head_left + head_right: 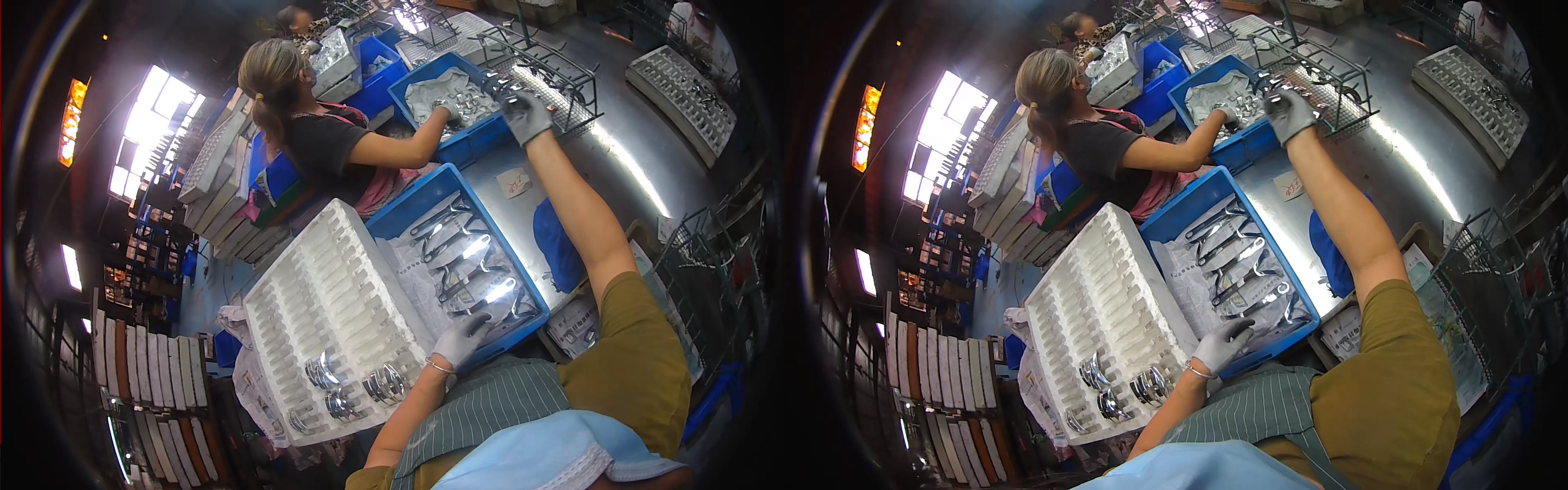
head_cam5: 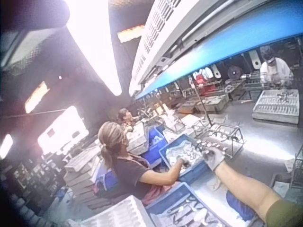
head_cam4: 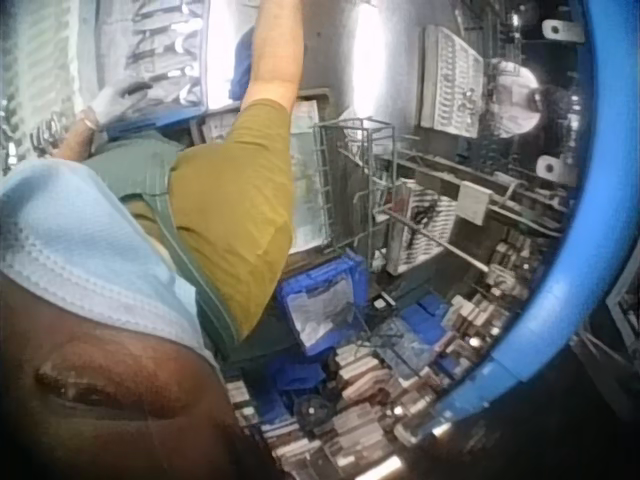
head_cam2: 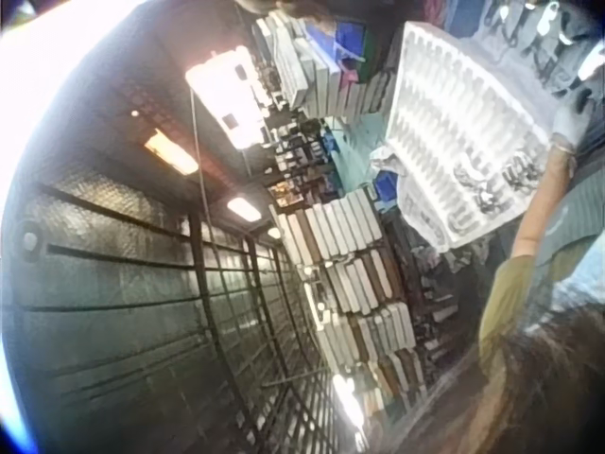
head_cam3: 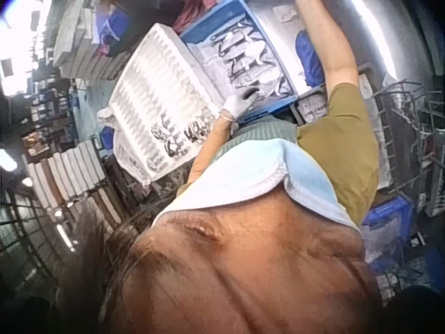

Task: The person sorts metal parts by hand, arranging them into plastic trays and metal racks.

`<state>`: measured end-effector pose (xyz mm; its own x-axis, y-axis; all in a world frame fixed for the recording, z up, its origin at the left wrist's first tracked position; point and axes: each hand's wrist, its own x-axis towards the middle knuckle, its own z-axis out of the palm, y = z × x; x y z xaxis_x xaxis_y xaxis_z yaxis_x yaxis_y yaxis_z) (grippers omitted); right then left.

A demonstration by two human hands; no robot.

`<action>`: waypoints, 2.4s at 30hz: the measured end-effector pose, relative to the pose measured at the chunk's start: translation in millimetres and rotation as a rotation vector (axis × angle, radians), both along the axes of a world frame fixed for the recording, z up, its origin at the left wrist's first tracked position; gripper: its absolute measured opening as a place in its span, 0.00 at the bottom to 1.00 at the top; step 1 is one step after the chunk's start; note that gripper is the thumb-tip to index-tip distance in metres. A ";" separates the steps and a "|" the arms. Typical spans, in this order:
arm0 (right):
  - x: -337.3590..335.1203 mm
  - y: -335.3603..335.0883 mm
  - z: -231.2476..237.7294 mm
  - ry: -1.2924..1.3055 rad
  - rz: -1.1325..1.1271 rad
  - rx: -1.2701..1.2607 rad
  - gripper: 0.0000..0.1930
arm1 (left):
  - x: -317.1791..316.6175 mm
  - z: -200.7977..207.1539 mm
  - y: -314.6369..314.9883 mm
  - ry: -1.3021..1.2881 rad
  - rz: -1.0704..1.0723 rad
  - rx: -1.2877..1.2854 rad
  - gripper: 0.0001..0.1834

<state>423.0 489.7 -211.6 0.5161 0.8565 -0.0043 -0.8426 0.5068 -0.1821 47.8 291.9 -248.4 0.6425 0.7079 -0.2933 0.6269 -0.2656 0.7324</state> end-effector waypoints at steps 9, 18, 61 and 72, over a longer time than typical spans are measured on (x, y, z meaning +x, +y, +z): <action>52.9 13.3 5.8 -0.584 -0.602 -0.593 0.13 | -3.4 -6.9 3.3 0.003 -0.015 0.031 0.16; 18.8 23.8 16.1 -0.382 -0.001 -0.016 0.07 | -0.1 -6.6 6.2 0.001 -0.044 0.023 0.15; 35.3 114.0 32.1 -1.189 -0.301 -0.553 0.19 | 0.2 -13.3 5.6 0.043 -0.054 -0.103 0.17; -102.3 -210.8 0.1 -1.164 0.525 -0.719 0.17 | 1.3 -4.3 6.5 0.021 -0.046 -0.133 0.15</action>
